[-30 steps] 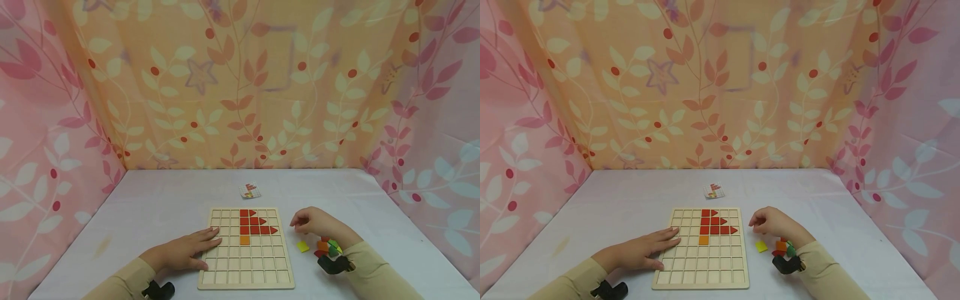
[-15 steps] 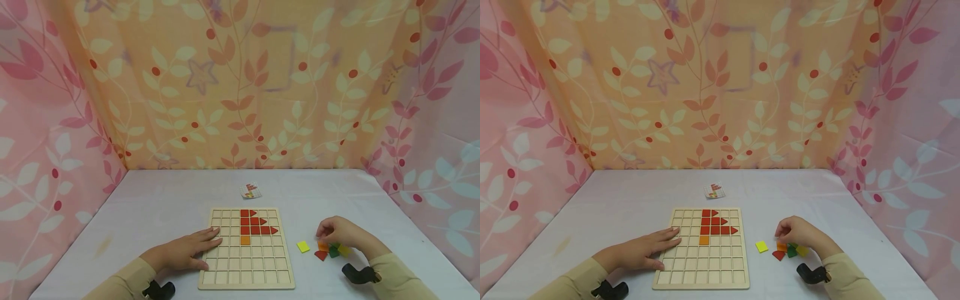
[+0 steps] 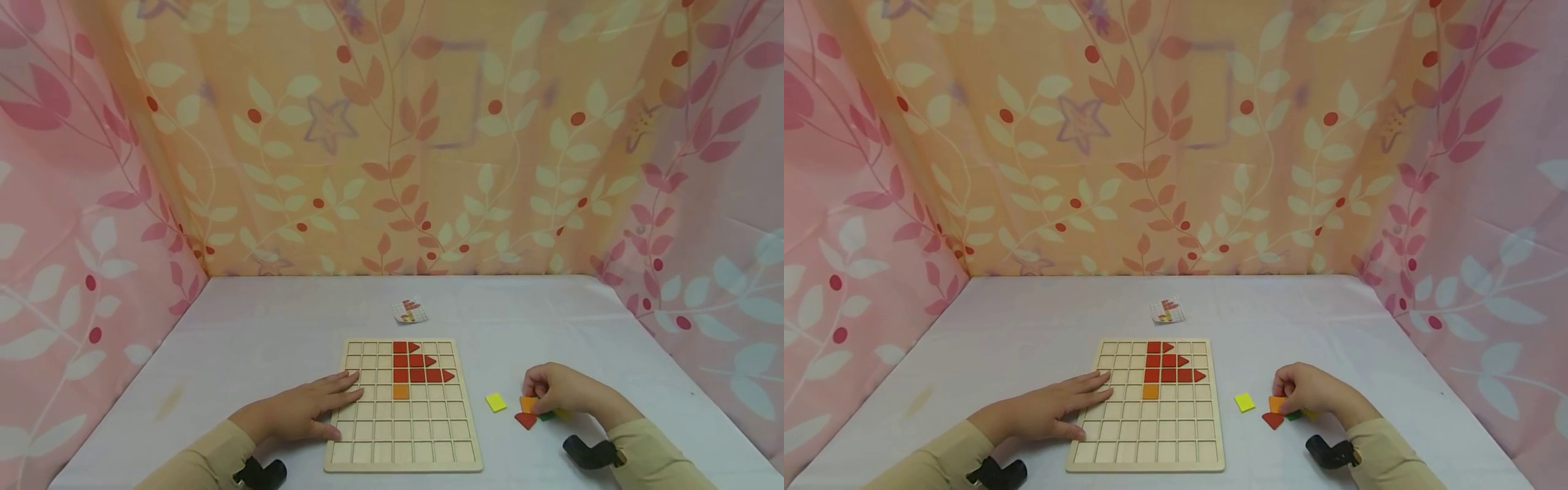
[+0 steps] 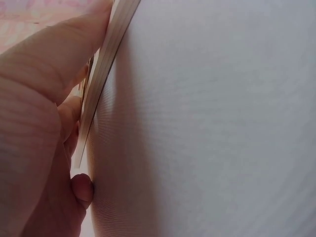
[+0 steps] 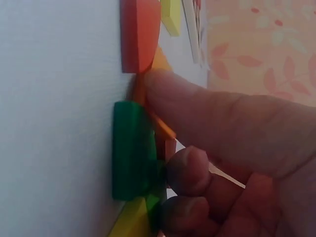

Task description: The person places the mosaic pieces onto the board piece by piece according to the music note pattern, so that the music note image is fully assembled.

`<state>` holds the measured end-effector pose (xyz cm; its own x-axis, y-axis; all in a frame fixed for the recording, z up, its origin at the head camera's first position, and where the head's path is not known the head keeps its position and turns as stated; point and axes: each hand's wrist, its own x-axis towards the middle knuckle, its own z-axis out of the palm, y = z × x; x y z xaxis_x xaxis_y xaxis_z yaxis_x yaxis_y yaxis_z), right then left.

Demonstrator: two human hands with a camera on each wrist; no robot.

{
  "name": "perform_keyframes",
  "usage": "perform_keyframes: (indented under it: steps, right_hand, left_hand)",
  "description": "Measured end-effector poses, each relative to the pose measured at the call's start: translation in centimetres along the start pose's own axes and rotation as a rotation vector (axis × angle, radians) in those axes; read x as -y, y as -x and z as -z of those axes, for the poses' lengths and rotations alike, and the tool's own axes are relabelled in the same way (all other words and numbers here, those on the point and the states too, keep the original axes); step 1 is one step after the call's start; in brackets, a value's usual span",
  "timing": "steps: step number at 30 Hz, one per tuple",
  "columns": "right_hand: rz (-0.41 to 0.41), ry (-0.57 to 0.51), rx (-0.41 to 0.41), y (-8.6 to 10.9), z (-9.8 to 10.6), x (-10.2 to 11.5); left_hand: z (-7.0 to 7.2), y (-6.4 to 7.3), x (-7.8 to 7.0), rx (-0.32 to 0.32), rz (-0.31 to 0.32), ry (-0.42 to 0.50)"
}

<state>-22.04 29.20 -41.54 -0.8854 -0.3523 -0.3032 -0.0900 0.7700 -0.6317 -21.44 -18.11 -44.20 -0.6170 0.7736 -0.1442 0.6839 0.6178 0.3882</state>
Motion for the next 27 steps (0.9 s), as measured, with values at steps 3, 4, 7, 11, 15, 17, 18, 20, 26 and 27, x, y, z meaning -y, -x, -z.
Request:
perform_keyframes:
  steps: [3,4,7,11,15,17,18,20,26,27]
  right_hand:
    - [0.011,0.015,0.001,-0.1,0.0,0.0]
    - [0.016,0.017,0.003,-0.1,0.0,0.0]
    - [0.033,0.016,0.011,-0.2,0.2,0.1]
    - [0.041,0.01,-0.014,-0.5,0.4,0.9]
    - [0.03,-0.023,-0.064,-1.1,0.2,2.4]
    - [0.025,-0.043,-0.082,-1.6,-0.1,3.4]
    - [0.02,-0.05,-0.087,-1.9,-0.4,3.9]
    - [0.032,-0.052,-0.098,-2.5,-0.9,4.8]
    - [0.15,-0.044,-0.065,-4.5,-3.2,7.4]
    - [0.173,-0.045,-0.055,-4.8,-3.6,7.8]
  left_hand:
    - [-0.1,0.0,0.0,-0.006,-0.008,-0.005]
    - [-0.1,0.0,0.1,-0.005,-0.009,-0.004]
    - [0.0,0.0,0.0,0.0,-0.008,0.0]
    - [0.0,0.0,0.0,0.006,0.003,0.001]
    - [0.0,0.0,0.0,0.003,0.001,-0.005]
    - [0.0,0.0,-0.1,0.001,-0.001,0.0]
    - [0.0,0.0,-0.1,-0.001,-0.005,0.001]
    - [0.1,0.0,-0.1,-0.004,-0.009,0.01]
    - [0.1,0.0,-0.2,-0.01,-0.011,0.004]
    - [0.1,0.0,-0.2,-0.01,-0.01,0.005]
